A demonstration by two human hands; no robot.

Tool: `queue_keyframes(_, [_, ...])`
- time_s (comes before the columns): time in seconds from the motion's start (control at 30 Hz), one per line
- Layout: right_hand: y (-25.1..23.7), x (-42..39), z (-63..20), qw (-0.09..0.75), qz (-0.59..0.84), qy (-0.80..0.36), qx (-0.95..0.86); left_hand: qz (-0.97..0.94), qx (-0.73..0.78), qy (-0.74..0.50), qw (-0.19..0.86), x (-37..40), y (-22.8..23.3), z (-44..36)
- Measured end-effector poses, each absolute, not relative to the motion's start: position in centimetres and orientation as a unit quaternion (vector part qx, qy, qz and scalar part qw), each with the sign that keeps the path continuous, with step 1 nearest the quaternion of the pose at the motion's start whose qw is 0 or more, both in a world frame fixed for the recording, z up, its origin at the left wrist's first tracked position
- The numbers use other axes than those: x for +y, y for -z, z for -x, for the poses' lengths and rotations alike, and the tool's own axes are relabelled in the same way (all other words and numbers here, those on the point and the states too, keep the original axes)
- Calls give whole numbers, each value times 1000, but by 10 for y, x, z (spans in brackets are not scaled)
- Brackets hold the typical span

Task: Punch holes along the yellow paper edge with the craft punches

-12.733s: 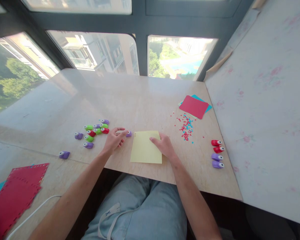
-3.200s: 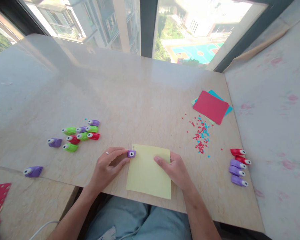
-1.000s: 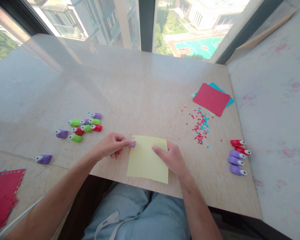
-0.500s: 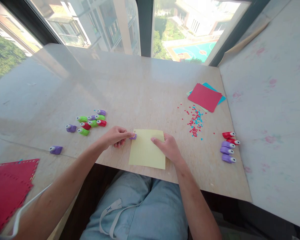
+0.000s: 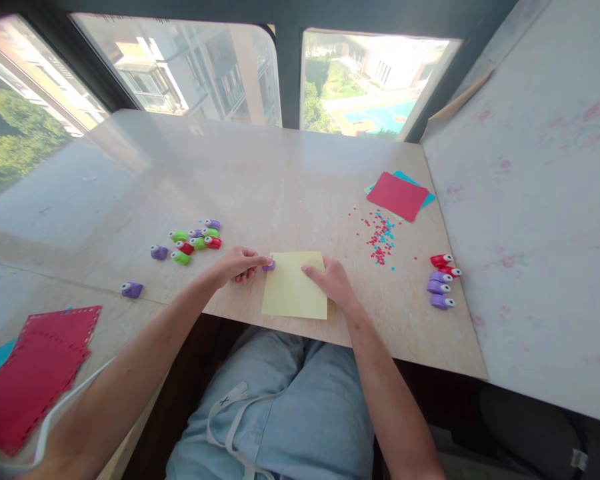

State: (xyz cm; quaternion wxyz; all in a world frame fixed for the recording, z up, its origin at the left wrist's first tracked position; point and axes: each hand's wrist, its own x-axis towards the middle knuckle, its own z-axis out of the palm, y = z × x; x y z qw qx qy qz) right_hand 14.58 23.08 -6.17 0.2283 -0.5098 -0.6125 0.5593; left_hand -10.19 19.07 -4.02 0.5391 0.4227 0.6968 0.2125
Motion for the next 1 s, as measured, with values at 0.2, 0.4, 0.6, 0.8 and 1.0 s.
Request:
queue_keyframes(0.2, [63,233,-146,222,510,-556,-618,-419,698,-222,536,188,35,98])
queue_keyframes(0.4, [62,232,-146,224,507,-550,-625,-426,696,-217,536,190,38,100])
queue_keyframes(0.6, [60,232,-146,221,508,-542,-632,-441,682,-230,535,190,42,101])
queue_keyframes(0.8, [58,231,-145,223,510,-540,-632,-436,687,-242,528,189,41,99])
queue_keyframes(1.0, [59,232,-145,218,514,-547,-624,-436,686,-240,531,190,39,99])
